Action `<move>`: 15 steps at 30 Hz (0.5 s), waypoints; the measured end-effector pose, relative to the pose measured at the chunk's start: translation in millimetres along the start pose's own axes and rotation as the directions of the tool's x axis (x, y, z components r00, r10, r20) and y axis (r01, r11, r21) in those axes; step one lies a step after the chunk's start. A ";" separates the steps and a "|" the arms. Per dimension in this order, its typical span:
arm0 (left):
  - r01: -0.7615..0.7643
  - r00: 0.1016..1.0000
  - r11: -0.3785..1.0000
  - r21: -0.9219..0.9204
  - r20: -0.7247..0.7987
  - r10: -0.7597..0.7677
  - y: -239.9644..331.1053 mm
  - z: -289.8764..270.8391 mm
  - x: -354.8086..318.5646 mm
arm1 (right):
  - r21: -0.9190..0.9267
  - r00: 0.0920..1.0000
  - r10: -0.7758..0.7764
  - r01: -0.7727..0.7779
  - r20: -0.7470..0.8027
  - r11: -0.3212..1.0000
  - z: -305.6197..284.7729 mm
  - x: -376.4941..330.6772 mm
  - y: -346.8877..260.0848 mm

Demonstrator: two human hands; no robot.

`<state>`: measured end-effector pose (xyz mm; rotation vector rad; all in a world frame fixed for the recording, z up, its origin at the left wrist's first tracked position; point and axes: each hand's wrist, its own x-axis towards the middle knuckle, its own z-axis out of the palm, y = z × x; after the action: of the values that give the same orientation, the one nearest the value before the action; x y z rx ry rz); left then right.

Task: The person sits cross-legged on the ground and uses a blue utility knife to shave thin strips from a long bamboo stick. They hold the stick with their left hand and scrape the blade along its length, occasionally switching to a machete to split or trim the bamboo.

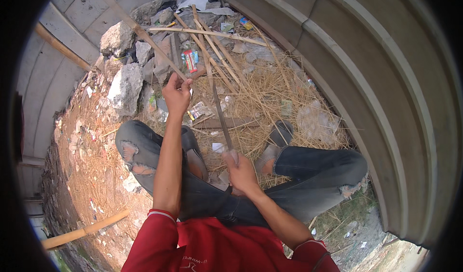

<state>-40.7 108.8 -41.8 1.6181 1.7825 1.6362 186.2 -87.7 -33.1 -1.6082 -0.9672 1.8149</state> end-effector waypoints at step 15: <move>0.047 0.999 0.999 -0.006 0.015 -0.047 -9.8 -3.7 8.4 | 0.187 0.972 0.229 -0.216 -0.053 0.958 6.9 39.5 70.8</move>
<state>-51.9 115.7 -44.3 1.5693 1.7919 1.6039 178.5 -101.1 -112.9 -1.7124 -0.5883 1.9132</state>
